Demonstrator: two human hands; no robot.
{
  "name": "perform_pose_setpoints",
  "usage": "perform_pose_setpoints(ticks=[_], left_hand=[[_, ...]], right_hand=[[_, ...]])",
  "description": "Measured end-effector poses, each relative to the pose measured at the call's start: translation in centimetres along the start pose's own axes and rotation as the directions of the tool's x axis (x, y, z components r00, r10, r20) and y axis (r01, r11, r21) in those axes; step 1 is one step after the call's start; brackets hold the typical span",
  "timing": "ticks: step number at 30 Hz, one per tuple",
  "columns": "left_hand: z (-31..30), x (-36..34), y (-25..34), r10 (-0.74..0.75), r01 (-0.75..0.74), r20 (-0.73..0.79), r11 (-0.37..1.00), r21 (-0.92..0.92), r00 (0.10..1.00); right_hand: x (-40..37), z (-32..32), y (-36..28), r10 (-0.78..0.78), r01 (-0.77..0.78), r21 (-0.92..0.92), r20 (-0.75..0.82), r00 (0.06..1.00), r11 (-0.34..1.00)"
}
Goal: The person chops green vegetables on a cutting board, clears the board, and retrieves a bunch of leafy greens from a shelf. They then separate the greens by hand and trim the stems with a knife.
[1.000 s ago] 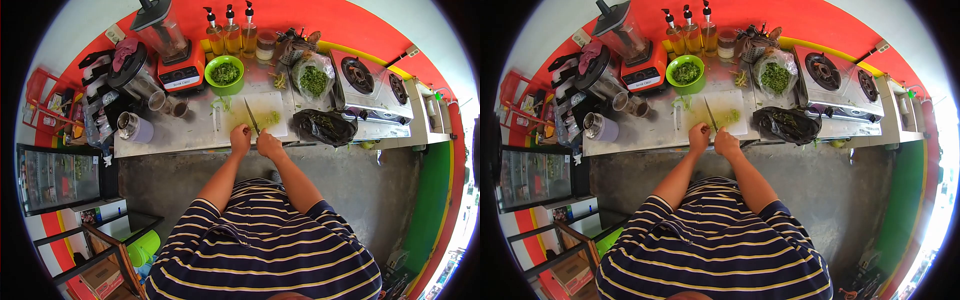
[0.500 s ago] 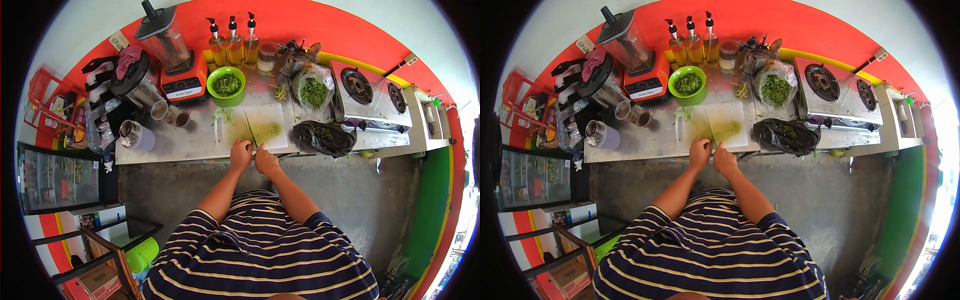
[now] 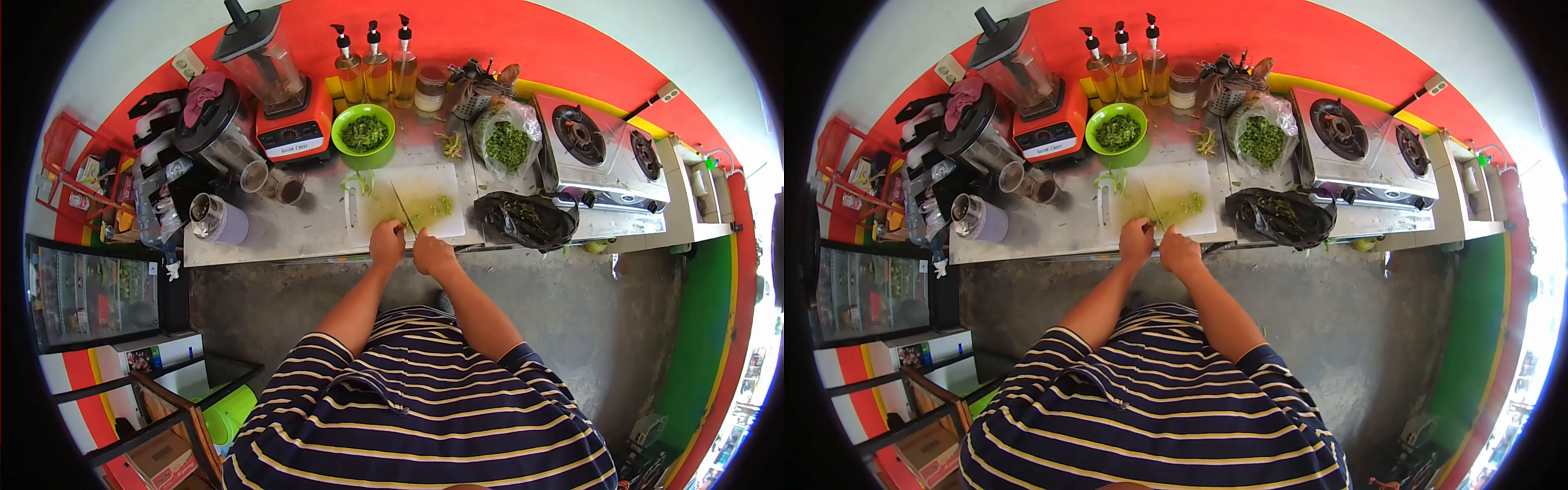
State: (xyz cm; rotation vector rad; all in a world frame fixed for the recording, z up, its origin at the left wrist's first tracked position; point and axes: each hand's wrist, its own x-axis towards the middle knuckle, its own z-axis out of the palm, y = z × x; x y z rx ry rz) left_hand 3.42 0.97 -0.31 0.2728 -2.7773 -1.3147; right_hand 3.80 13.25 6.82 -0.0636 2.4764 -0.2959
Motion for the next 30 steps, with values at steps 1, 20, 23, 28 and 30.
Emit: perform_pose_setpoints(ticks=[1, 20, 23, 28, 30], left_hand=[[-0.1, 0.1, 0.4, -0.029, 0.029, -0.026, 1.000, 0.001, 0.999], [1.1, 1.5, 0.8, 0.243, -0.234, -0.077, 0.965, 0.116, 0.967], [2.2, 2.4, 1.0, 0.241, -0.230, -0.063, 0.962, 0.146, 0.969], [2.6, 2.1, 1.4, 0.264, -0.264, -0.035, 0.964, 0.028, 0.964], [2.4, 1.9, 1.2, 0.308, -0.308, -0.051, 0.951, 0.010, 0.950]], right_hand=[[-0.5, 0.1, -0.1, 0.011, -0.011, 0.008, 0.010, 1.000, 1.000], [0.9, 2.4, 5.3, 0.004, 0.039, 0.261, -0.160, 0.987, 0.964], [1.0, 1.6, 6.3, 0.044, 0.000, 0.281, -0.151, 0.988, 0.960], [1.4, 0.8, 5.6, -0.053, 0.072, 0.287, -0.072, 0.996, 0.955], [0.8, 0.3, 4.6, -0.056, 0.073, 0.257, -0.073, 0.996, 0.964]])
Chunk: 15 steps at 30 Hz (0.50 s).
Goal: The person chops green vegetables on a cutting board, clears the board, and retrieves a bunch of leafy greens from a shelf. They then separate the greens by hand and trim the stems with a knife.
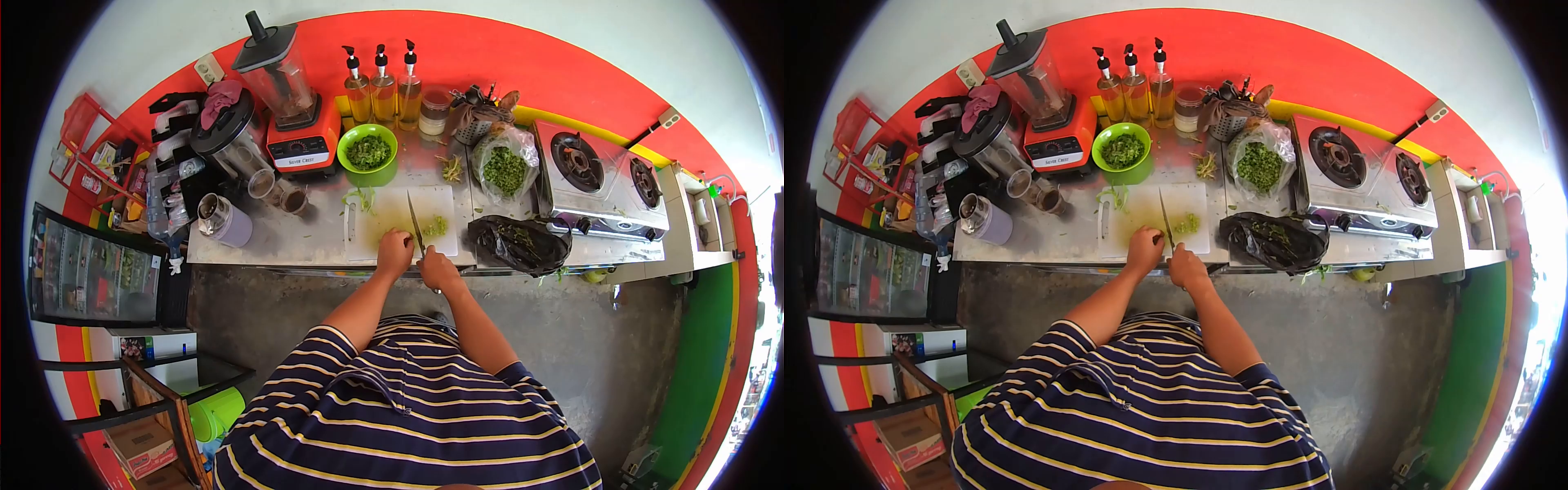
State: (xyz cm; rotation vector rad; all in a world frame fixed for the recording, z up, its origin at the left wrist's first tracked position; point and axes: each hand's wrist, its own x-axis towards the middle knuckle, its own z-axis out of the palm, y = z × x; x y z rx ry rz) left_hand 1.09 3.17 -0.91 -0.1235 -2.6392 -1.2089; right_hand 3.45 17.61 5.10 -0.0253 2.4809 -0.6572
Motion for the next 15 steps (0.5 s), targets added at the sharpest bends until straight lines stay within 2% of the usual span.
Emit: perform_pose_setpoints(ticks=[1, 5, 7, 10, 14, 15], left_hand=[[0.0, -0.1, -0.2, 0.046, -0.047, -0.020, 0.999, -0.023, 0.999], [0.3, -0.2, -0.9, -0.002, 0.000, -0.023, 0.995, -0.097, 1.000], [0.6, 0.2, -1.3, -0.130, 0.134, 0.037, 0.983, -0.127, 0.991], [0.1, 0.5, -1.5, -0.230, 0.252, 0.118, 0.942, -0.223, 0.966], [-0.5, 0.8, -1.9, -0.214, 0.238, 0.157, 0.958, -0.157, 0.964], [-0.3, 0.7, -2.1, -0.173, 0.192, 0.134, 0.971, -0.145, 0.976]], right_hand=[[-0.3, 0.0, -0.5, -0.003, 0.003, -0.035, -0.003, 1.000, 0.999], [0.5, 1.4, -0.7, 0.029, -0.031, -0.103, -0.014, 0.999, 0.994], [0.4, 1.6, -1.1, 0.080, -0.074, -0.190, 0.021, 0.997, 0.979], [0.8, 1.7, -1.7, 0.065, -0.066, -0.137, -0.010, 0.998, 0.988], [1.8, 0.7, -1.9, 0.028, -0.032, -0.139, -0.026, 0.999, 0.990], [1.6, 0.5, -2.0, 0.032, -0.034, -0.148, -0.011, 0.999, 0.988]])
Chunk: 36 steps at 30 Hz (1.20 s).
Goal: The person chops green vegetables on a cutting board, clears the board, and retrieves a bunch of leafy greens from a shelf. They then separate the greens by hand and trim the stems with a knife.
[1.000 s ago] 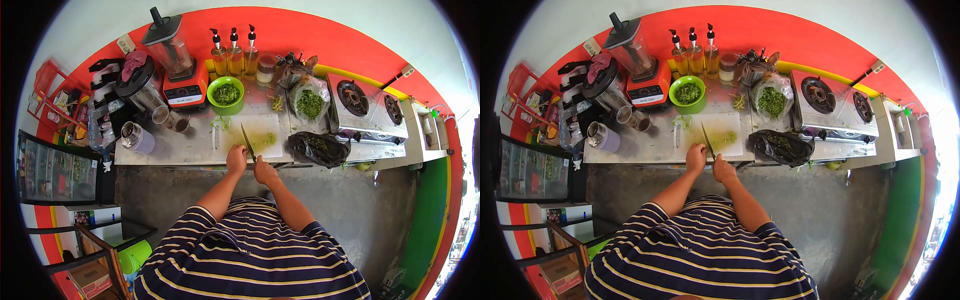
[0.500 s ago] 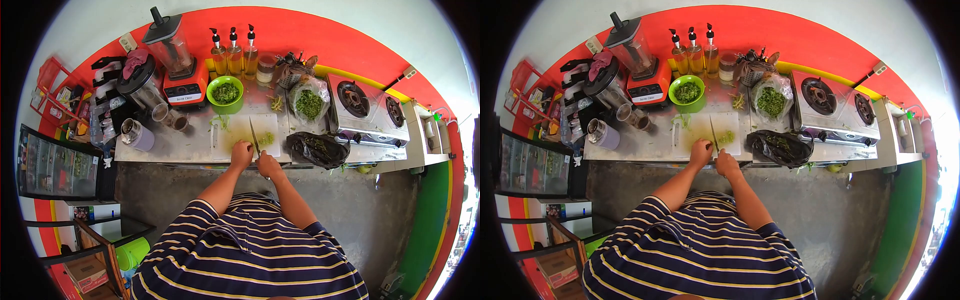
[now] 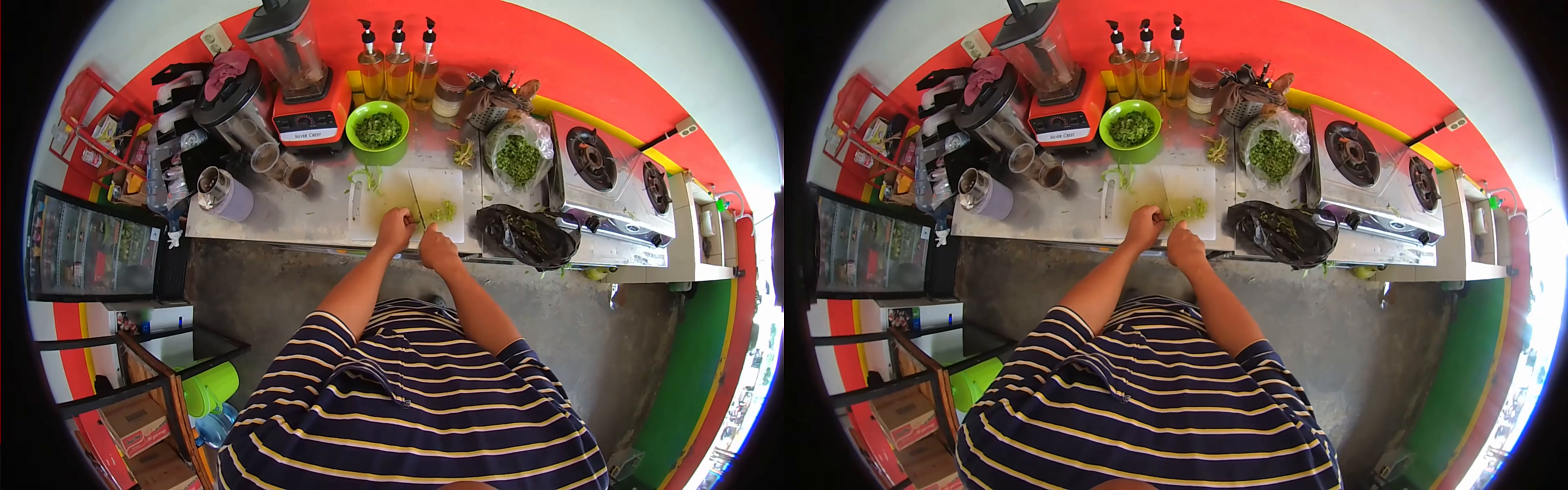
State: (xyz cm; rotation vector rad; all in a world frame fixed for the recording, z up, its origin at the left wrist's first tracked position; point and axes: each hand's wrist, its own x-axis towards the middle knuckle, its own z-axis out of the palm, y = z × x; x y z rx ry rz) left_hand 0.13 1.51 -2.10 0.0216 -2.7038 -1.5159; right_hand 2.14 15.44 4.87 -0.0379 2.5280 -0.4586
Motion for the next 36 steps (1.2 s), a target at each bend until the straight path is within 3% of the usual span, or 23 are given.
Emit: perform_pose_setpoints(ticks=[1, 8, 14, 19, 29, 36], left_hand=[[0.2, 0.0, -0.2, 0.047, -0.047, -0.017, 0.999, 0.018, 0.999], [0.8, -0.6, 0.0, 0.005, -0.002, -0.099, 0.999, 0.033, 0.995], [0.8, -1.4, 0.2, 0.159, -0.151, -0.152, 0.987, 0.063, 0.975], [0.6, -1.9, 0.3, -0.018, 0.003, -0.132, 0.994, -0.114, 0.991], [0.6, -2.5, 0.7, -0.001, -0.004, -0.183, 1.000, -0.024, 0.983], [0.9, -2.8, 0.5, -0.090, 0.071, -0.183, 0.992, -0.105, 0.979]], right_hand=[[-0.2, -0.2, 0.0, 0.002, -0.002, -0.011, 0.014, 1.000, 1.000], [-1.3, 1.5, -0.1, 0.015, -0.011, -0.075, 0.051, 0.999, 0.997], [-1.1, 0.4, 0.5, -0.057, 0.058, -0.007, 0.016, 0.998, 0.998], [-3.1, 1.9, 0.7, -0.045, 0.044, 0.043, 0.030, 0.999, 0.998], [-2.2, 0.1, 1.7, -0.092, 0.089, 0.039, 0.056, 0.994, 0.995], [-1.5, 1.9, 2.3, -0.097, 0.094, 0.062, 0.052, 0.994, 0.994]])
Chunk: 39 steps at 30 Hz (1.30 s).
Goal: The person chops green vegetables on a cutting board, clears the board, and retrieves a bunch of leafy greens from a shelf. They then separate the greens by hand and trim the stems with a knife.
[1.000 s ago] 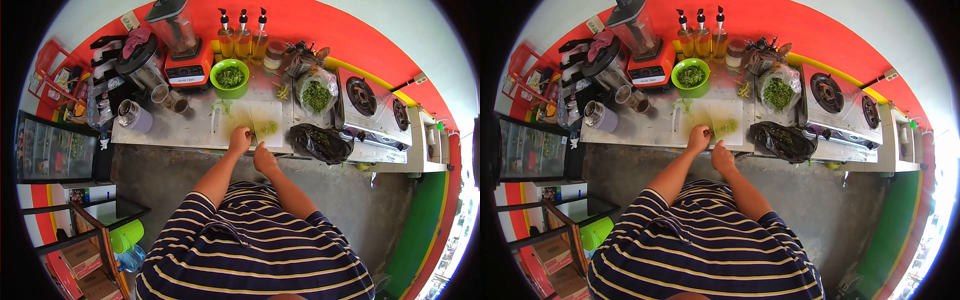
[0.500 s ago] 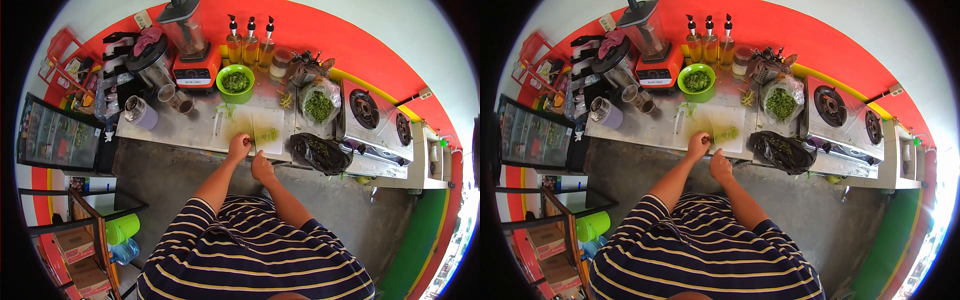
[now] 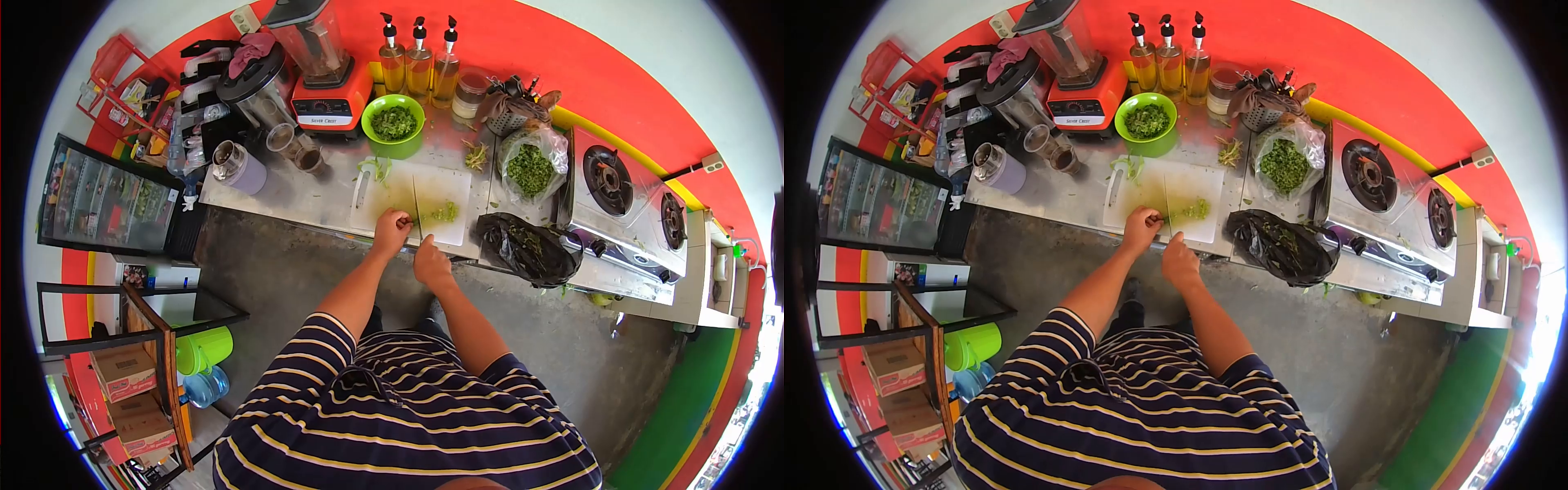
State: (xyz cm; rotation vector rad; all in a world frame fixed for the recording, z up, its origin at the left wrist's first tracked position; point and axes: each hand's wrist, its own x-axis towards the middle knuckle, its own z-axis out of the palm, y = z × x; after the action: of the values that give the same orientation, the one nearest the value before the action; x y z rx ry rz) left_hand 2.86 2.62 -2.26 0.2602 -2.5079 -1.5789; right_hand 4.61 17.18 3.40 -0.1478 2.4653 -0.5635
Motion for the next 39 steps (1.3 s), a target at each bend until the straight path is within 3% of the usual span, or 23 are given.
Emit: perform_pose_setpoints(ticks=[8, 10, 17, 23, 29, 35, 39], left_hand=[[0.5, -0.5, -0.3, 0.059, -0.057, -0.051, 0.998, 0.038, 0.997], [0.6, -0.6, -0.3, 0.012, -0.011, -0.052, 1.000, 0.013, 0.999], [-0.2, -1.3, -0.6, 0.099, -0.096, -0.050, 0.994, 0.043, 0.994], [0.0, -1.3, -0.9, 0.064, -0.064, -0.074, 0.998, -0.007, 0.995], [-0.9, -1.3, 0.1, 0.094, -0.094, -0.017, 0.996, -0.010, 0.995], [-1.0, -1.0, -0.2, 0.083, -0.083, -0.021, 0.997, 0.008, 0.996], [-1.2, -1.0, -0.1, 0.055, -0.056, 0.010, 0.998, 0.022, 0.998]], right_hand=[[-0.8, -1.2, 0.2, -0.008, 0.007, 0.021, 0.054, 0.998, 1.000], [-1.2, -0.2, 0.1, 0.036, -0.037, 0.012, 0.047, 0.998, 0.999], [-0.7, -1.7, -0.1, -0.050, 0.051, -0.167, 0.008, 0.999, 0.985], [0.1, 0.3, 1.0, -0.039, 0.041, -0.067, 0.031, 0.999, 0.997], [-0.5, -2.2, -0.9, -0.050, 0.061, -0.203, 0.059, 0.997, 0.977], [-1.9, -0.9, -1.6, 0.029, -0.019, -0.175, 0.057, 0.998, 0.984], [-0.2, -0.9, -1.3, -0.017, 0.024, -0.172, 0.042, 0.999, 0.985]])
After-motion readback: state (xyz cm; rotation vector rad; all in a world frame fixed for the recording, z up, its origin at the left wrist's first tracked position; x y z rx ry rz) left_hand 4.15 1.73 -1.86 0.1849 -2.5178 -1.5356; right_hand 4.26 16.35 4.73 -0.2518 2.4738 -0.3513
